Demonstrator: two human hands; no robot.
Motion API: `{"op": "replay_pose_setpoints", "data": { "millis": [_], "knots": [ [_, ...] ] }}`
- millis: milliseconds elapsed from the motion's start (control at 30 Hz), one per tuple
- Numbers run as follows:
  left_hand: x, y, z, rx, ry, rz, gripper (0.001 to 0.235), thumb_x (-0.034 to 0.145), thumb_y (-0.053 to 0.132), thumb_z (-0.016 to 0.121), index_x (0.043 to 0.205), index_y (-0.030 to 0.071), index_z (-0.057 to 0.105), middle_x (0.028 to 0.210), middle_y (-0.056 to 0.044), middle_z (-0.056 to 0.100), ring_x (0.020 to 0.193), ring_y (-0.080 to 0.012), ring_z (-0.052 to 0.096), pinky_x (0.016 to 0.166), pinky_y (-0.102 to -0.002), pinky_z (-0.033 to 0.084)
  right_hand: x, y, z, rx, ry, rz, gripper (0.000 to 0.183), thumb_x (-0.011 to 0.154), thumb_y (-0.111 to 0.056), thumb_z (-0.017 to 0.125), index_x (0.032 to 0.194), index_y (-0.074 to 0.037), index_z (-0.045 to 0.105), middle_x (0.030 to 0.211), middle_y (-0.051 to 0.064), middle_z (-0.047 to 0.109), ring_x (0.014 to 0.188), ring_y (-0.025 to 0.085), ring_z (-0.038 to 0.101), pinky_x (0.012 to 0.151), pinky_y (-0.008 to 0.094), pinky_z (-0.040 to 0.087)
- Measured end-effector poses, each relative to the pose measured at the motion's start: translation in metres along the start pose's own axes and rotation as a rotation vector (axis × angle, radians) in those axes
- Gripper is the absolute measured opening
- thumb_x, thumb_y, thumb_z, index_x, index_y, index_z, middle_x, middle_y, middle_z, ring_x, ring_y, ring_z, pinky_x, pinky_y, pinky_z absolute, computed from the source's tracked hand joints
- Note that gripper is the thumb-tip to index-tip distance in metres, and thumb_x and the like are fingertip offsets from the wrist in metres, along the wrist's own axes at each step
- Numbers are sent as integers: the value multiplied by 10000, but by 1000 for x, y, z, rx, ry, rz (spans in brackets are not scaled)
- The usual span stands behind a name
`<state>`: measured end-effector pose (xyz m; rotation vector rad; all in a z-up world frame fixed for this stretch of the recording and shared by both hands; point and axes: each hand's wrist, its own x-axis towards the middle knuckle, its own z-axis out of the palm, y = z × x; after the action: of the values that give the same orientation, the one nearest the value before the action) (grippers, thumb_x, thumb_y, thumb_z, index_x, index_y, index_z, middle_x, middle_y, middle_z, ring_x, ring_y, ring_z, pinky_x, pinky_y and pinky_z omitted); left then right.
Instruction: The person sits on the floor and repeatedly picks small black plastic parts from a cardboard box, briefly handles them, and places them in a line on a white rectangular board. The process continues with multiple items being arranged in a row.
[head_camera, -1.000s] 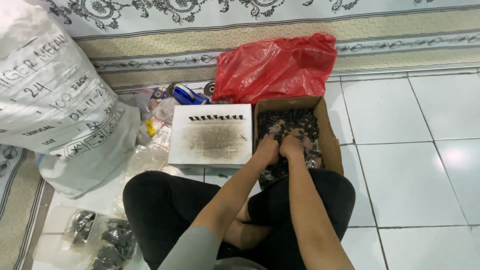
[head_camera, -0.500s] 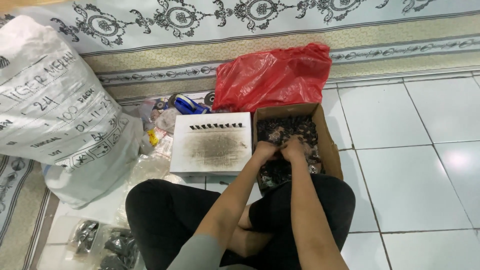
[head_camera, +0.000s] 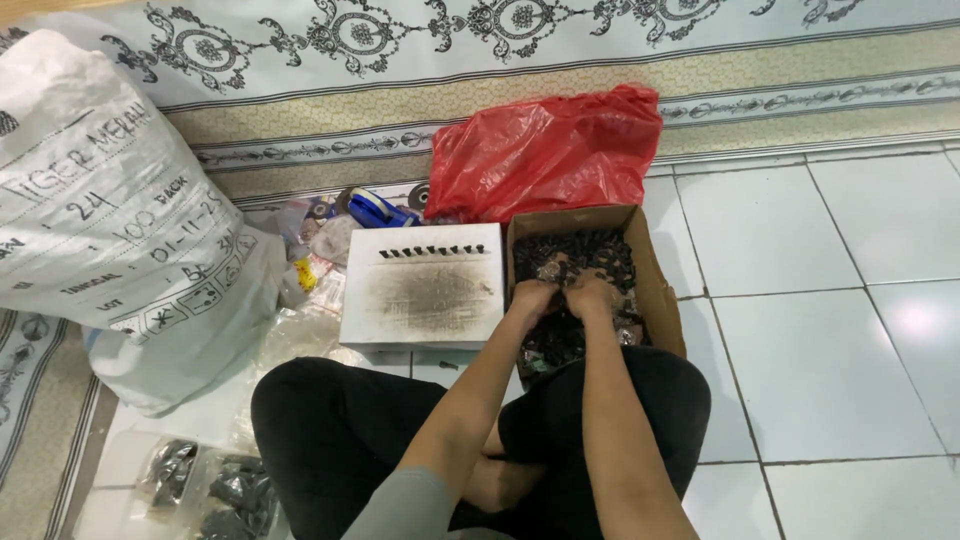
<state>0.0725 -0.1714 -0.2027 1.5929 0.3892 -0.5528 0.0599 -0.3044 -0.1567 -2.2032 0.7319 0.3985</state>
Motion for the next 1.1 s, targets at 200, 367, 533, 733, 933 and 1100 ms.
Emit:
{"op": "replay_pose_setpoints", "data": {
  "millis": [200,367,533,733,933,1100],
  "knots": [
    [-78,71,-6,-79,92,67,584,954,415,650,1322,-38,628,1371,-253,586,1357,-378,513,1077,-498,497,-38,-22,-17,149,149,21,299,969,-276,634,1108,-45,763,1028,182,749,904,302,735,638,417,638],
    [-70,71,-11,-112,139,147,407,945,306,695,1247,33,700,1283,-209,634,1217,-326,613,957,-425,566,-27,-13,-13,374,232,-131,266,1002,-300,679,1148,-90,754,979,115,743,858,246,722,689,387,598],
    [-102,95,-20,-195,109,187,354,947,206,691,1244,14,707,1257,-254,660,1166,-337,651,894,-405,579,-40,-22,-10,439,211,-270,202,970,-344,732,1041,-163,786,822,32,746,737,186,707,630,320,557],
    [-95,93,-18,-275,26,275,326,943,195,721,1189,-18,725,1130,-281,693,994,-318,704,786,-385,605,-41,-24,-9,446,228,-302,185,951,-346,753,1033,-183,782,784,2,739,694,130,693,599,260,526],
    [-89,86,-29,-303,-64,334,293,963,138,719,1188,-51,714,1072,-266,704,922,-282,717,766,-367,621,-83,-38,-32,474,223,-373,145,977,-229,744,1026,-96,774,796,75,734,694,158,683,627,295,546],
    [-92,93,-41,-73,-71,434,279,930,192,760,1142,10,762,1066,-234,743,986,-298,723,811,-384,604,-70,-42,-27,357,212,-366,175,967,-325,732,1017,-169,791,853,47,750,762,186,710,695,323,532]
  ]
}}
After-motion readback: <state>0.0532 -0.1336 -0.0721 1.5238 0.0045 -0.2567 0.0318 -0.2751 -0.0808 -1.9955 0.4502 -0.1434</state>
